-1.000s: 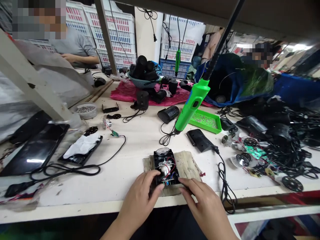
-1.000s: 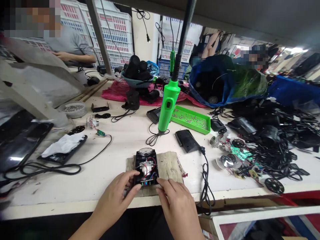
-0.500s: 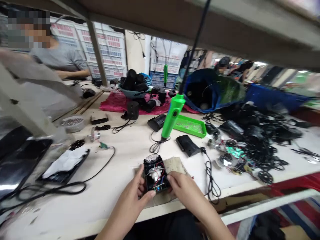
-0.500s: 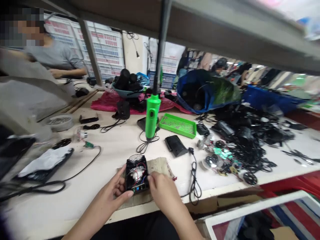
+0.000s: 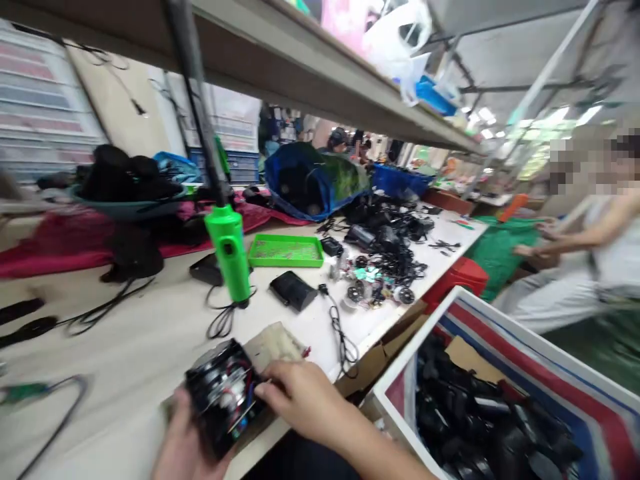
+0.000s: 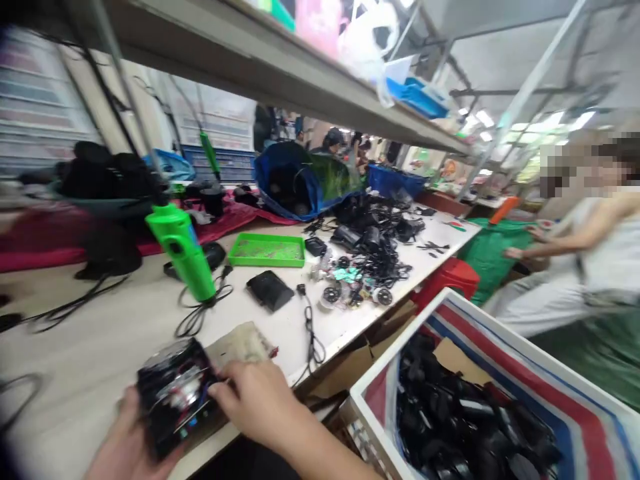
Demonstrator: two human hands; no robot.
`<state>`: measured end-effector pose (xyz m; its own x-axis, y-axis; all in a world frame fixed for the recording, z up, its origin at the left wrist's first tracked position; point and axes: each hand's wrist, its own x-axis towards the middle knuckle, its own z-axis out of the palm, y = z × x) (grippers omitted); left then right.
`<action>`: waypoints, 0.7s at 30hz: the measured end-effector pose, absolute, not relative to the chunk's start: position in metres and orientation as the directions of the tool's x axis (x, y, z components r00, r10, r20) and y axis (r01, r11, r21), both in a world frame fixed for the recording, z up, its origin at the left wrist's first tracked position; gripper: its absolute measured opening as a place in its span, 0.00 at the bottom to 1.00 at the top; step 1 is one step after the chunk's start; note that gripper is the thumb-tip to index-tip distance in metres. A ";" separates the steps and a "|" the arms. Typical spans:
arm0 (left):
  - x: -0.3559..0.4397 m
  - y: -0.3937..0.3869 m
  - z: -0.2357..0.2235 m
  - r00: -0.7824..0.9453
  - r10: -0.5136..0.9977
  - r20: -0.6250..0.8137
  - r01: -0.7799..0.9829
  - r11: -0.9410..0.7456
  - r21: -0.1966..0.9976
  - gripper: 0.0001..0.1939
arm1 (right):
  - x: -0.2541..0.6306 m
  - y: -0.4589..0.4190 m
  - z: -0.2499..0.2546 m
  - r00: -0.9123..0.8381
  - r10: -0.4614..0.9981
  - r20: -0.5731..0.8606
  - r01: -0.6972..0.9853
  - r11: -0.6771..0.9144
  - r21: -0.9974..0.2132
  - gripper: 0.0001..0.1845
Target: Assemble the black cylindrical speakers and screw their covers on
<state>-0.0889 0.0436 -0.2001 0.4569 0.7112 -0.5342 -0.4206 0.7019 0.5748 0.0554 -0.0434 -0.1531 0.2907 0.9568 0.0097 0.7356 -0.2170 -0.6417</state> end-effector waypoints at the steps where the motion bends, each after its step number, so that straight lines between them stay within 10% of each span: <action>1: -0.085 0.038 -0.193 0.438 0.739 -0.512 -0.452 0.673 0.586 0.24 | 0.054 -0.046 -0.156 0.286 0.958 0.016 0.729 -0.207 -0.652 0.08; 9: -0.081 0.038 -0.185 0.564 0.602 -0.565 -0.511 0.792 0.334 0.36 | 0.060 -0.046 -0.173 0.201 0.937 0.287 0.756 0.038 -0.653 0.10; 21: -0.075 0.030 -0.184 0.569 0.599 -0.564 -0.448 0.801 0.398 0.36 | 0.065 -0.029 -0.177 -0.013 0.922 0.387 0.946 0.137 -0.292 0.02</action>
<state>-0.0753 0.0305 -0.1841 0.5690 0.5987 -0.5637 -0.4476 0.8006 0.3985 0.0648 -0.0290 -0.1768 -0.0134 0.9219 0.3871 0.9465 0.1366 -0.2925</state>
